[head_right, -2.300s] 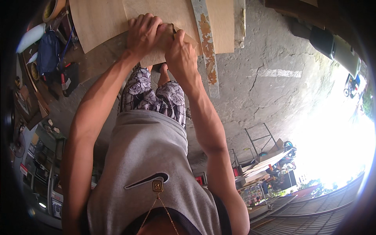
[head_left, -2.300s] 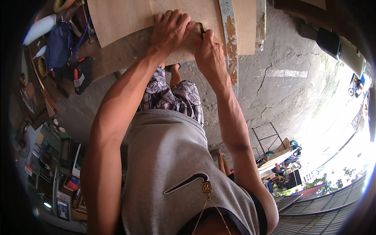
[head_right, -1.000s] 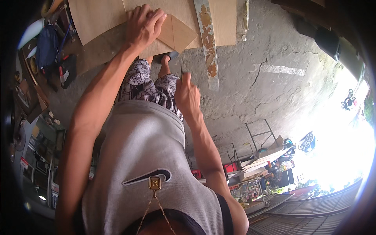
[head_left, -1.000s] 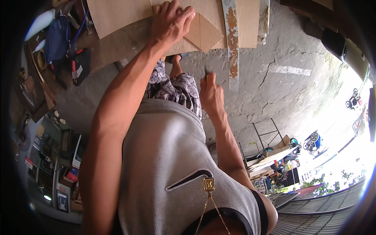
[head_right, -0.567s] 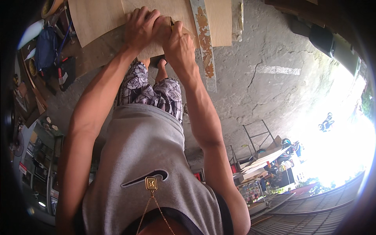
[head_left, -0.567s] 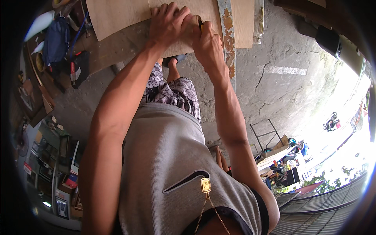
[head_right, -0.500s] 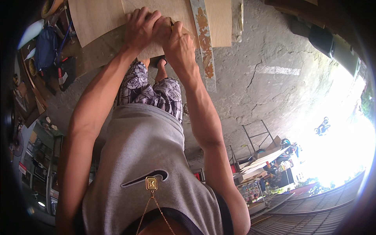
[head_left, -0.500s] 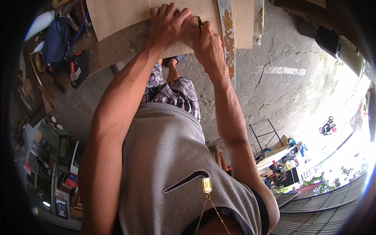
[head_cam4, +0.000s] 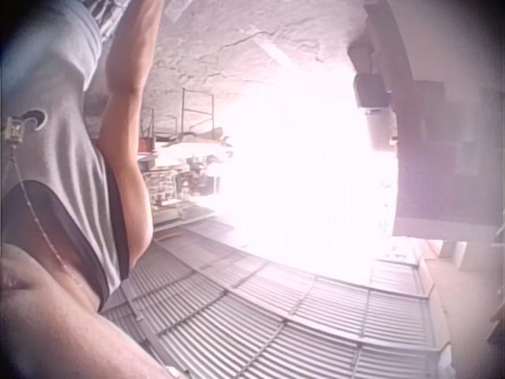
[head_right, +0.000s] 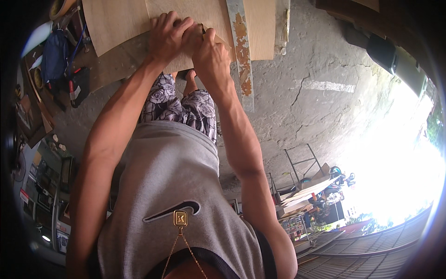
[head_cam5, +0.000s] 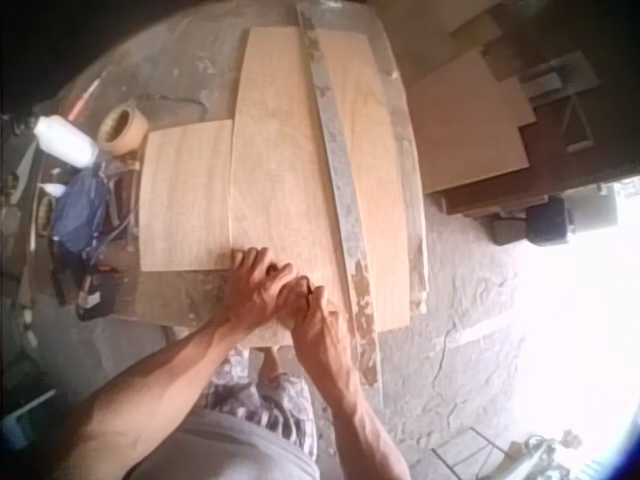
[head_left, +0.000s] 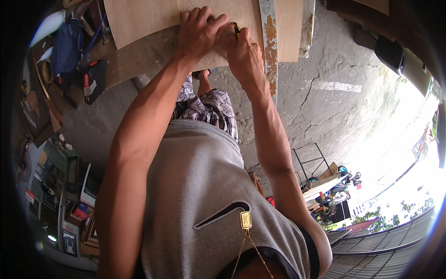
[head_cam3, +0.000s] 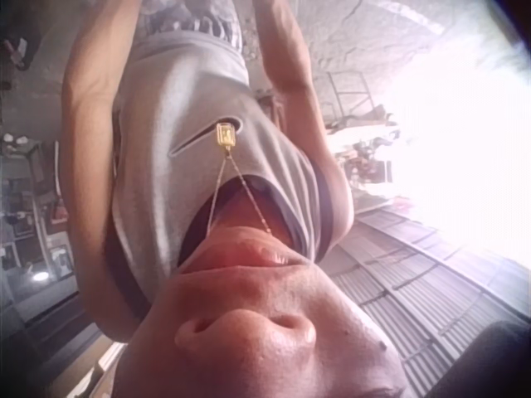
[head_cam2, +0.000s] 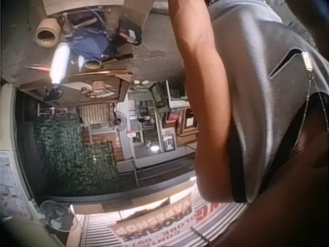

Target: The person measures and marks a piece of wood using a tape measure and marker, then cuts it with a utility knife guided by a metal ruler. The person repeats the measuring and cutting process on another piece of wood.

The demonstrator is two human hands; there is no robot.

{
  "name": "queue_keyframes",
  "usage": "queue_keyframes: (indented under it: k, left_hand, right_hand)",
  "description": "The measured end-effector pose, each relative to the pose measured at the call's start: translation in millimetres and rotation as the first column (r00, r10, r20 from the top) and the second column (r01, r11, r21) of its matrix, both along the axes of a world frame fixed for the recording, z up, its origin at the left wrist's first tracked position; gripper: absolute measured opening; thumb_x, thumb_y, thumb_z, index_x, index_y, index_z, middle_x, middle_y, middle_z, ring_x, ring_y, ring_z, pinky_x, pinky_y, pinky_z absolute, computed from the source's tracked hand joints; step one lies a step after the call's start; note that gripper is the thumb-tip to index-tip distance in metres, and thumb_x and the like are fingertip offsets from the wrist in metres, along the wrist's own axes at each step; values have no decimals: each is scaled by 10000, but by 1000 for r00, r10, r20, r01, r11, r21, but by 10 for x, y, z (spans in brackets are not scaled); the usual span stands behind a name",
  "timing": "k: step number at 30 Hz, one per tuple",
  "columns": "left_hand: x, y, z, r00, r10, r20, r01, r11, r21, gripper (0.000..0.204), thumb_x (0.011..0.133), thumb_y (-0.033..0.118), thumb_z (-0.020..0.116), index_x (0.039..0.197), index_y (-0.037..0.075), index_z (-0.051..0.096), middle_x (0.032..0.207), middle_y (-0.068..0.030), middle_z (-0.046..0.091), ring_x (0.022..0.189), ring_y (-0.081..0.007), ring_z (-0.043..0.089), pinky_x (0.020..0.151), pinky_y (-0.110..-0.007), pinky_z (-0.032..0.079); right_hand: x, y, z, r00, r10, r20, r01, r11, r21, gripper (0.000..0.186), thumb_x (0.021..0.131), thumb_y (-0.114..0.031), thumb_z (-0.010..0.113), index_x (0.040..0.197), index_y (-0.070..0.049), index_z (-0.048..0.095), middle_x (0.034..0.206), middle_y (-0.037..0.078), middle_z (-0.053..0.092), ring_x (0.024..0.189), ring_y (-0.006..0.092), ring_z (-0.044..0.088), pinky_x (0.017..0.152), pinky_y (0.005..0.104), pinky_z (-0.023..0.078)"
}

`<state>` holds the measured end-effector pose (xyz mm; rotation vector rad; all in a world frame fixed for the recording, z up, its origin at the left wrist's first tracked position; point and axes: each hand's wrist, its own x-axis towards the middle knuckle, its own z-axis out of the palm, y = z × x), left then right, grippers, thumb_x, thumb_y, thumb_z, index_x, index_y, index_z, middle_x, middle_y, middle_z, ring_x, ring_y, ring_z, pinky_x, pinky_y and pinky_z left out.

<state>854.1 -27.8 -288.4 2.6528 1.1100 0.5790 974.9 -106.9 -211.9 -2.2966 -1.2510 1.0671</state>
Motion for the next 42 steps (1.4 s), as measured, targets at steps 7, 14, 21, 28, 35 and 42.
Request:
queue_keyframes:
  k: [7,14,21,28,35,42]
  left_hand:
    - [26,-18,45,998,33,-60,-34,999,-10,122,823,299,652,934,252,637,826,-11,505,803,-229,523,706,-403,383]
    - [55,-43,0,998,60,-10,-60,998,-17,125,820,306,659,936,265,640,825,-8,498,802,-232,517,705,-405,386]
    - [100,-37,103,997,73,-36,-72,997,39,96,839,302,651,862,209,645,817,-37,516,759,-251,536,671,-400,405]
    - [85,-70,71,989,85,-117,-80,996,47,134,847,322,657,907,203,645,872,-47,548,832,-264,554,722,-430,424]
    - [138,-43,127,994,96,55,-98,995,37,174,819,277,653,788,110,609,812,-124,501,780,-333,505,695,-471,398]
    - [306,211,202,995,0,104,11,994,-106,354,710,391,753,908,120,640,995,-128,531,962,-344,504,839,-499,384]
  right_hand:
    - [42,112,58,996,79,38,-72,987,-142,296,923,-199,477,992,88,456,812,352,628,793,493,646,660,534,528]
    - [37,85,57,998,64,23,-60,984,-166,295,913,-177,487,994,106,465,827,347,634,816,488,650,697,527,533]
    - [22,20,128,998,56,-10,-57,976,-212,262,896,-143,502,972,103,455,804,343,636,792,492,652,691,517,539]
    - [-35,-145,201,997,70,-26,-74,977,-202,244,871,-115,531,961,92,438,761,342,631,782,505,646,695,514,541]
    - [-114,-166,142,1000,-8,-23,4,981,-194,230,893,-122,463,971,93,433,763,336,632,756,485,654,676,518,541]
    - [-134,-242,55,1000,7,5,-6,993,-120,212,907,-130,443,973,71,430,734,307,634,710,460,658,625,503,550]
